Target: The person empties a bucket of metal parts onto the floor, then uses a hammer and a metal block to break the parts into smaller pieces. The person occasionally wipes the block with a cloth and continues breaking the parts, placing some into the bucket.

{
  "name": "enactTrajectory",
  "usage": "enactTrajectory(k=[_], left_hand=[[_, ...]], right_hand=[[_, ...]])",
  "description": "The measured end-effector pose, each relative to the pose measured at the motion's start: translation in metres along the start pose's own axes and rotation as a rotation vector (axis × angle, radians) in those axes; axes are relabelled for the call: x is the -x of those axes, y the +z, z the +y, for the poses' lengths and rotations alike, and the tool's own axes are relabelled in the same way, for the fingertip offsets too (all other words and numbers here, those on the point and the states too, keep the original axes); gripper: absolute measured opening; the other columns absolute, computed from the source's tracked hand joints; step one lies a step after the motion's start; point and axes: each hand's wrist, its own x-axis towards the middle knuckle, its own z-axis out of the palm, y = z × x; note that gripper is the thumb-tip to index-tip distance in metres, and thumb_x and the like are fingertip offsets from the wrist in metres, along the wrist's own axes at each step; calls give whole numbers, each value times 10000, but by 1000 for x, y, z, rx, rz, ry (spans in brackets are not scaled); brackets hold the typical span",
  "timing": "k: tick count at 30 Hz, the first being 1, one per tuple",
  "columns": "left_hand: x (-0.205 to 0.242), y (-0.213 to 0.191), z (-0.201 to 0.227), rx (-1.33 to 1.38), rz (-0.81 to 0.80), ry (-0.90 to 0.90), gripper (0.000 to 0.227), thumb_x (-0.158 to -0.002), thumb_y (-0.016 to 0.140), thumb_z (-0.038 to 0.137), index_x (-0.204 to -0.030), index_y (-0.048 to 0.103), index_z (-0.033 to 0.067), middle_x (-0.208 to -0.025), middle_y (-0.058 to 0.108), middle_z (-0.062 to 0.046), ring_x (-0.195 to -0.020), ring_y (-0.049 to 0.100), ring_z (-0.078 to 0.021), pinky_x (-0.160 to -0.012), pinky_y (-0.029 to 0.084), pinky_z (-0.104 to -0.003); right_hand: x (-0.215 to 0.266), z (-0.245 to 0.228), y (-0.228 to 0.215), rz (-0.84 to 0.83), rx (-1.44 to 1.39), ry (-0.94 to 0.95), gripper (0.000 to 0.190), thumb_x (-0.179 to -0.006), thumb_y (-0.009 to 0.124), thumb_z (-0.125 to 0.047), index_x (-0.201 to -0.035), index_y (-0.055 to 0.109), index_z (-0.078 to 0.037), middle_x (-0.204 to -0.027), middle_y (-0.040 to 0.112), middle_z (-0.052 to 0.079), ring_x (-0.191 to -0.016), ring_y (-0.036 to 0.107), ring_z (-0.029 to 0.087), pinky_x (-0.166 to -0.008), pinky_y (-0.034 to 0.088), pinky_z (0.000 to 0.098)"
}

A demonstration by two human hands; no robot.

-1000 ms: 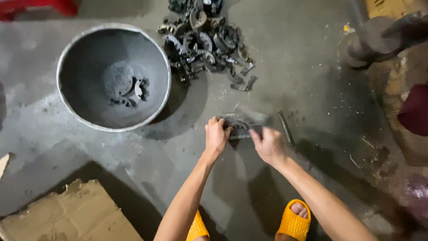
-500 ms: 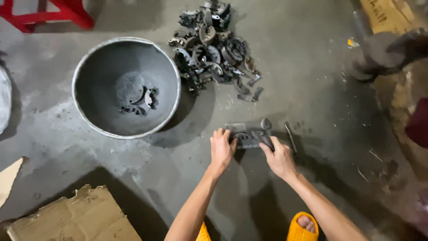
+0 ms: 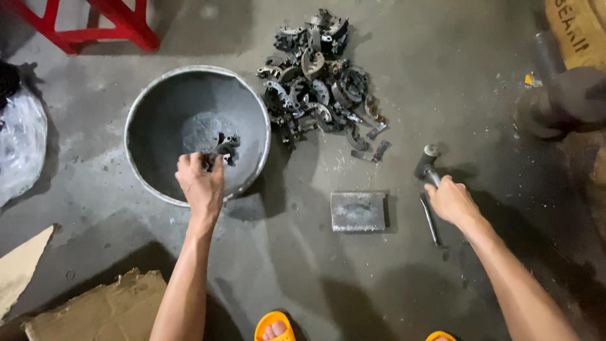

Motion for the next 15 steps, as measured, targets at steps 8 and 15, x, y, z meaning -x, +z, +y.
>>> enactTrajectory(k=[8, 15], left_hand=[[2, 83, 113, -80, -251, 596, 255, -864, 718, 175, -1102, 648, 115, -1019, 585, -125, -945, 562, -328, -753, 452, -447], [-6, 189, 99, -329, -367, 814, 185, -859, 632, 113, -1008, 732, 67, -1130, 656, -192, -1147, 520, -390, -896, 427, -540]], right_hand=[[18, -35, -61, -123, 79, 34, 531, -986, 551, -403, -1170, 719, 66, -973, 784, 333, -837, 796, 448, -767, 624, 529], [18, -45, -77, -176, 83, 70, 531, -992, 526, -374, -1147, 725, 93, -910, 775, 351, -745, 799, 433, -729, 619, 521]])
